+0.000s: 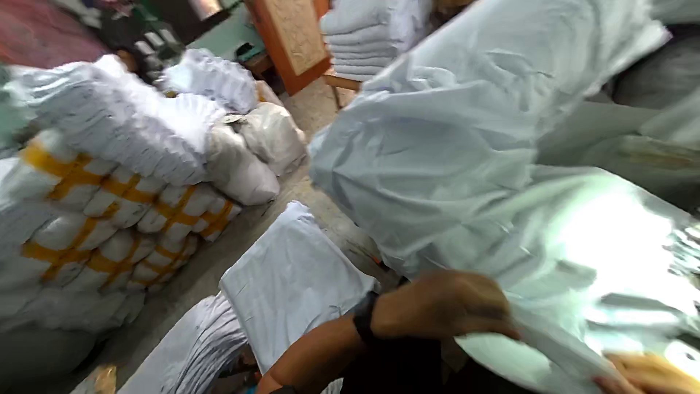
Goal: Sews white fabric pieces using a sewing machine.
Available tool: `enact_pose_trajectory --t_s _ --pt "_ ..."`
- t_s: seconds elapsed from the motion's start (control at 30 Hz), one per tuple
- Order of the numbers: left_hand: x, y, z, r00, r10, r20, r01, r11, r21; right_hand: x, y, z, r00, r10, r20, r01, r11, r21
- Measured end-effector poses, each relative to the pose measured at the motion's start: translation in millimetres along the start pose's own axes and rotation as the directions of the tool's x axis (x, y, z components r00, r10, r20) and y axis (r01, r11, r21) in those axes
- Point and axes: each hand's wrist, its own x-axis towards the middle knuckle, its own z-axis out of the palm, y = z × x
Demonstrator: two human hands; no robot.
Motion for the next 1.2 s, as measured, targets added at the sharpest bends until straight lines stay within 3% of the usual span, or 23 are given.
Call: enact_pose_trajectory --t_s 0.17,0.33,0.6,0.8,0.93,1.1,1.13,1.2 --pt "-6 -7 -21 0.993 -0.098 -0.064 0.088 0.986 -0.140 22 -30 27 0.972 -0.109 -0.206 0.080 0.987 -0.142" --pt "-12 -6 -20 0.979 -0.159 -0.127 0.150 0.986 -0.079 26 -38 34 0.950 -0.074 -0.304 0.024 0.986 -0.166" --pt "-5 2 -10 0.965 -0.147 -0.217 0.167 0.983 0.077 22 -40 32 0.940 -0.082 -0.330 -0.017 0.958 -0.285" --pt "-5 5 5 0.960 -0.081 -0.270 0.179 0.915 0.362 15 -35 31 0.935 -0.056 -0.351 -0.063 0.945 -0.321" --pt "-4 -2 8 0.961 -0.084 -0.265 0.166 0.937 0.307 13 -31 34 0.919 -0.045 -0.391 -0.092 0.942 -0.323" --pt "-11 -2 11 0.977 -0.104 -0.186 0.186 0.842 0.506 2 -17 40 0.938 -0.018 -0.345 -0.106 0.936 -0.337" --pt "-11 -7 12 0.981 -0.114 -0.157 0.175 0.866 0.469 -1 -14 38 0.957 -0.013 -0.291 -0.094 0.933 -0.348" --pt "-13 -16 17 0.979 -0.164 -0.122 0.189 0.954 0.232 -10 -9 36 0.980 -0.013 -0.197 -0.065 0.920 -0.385"
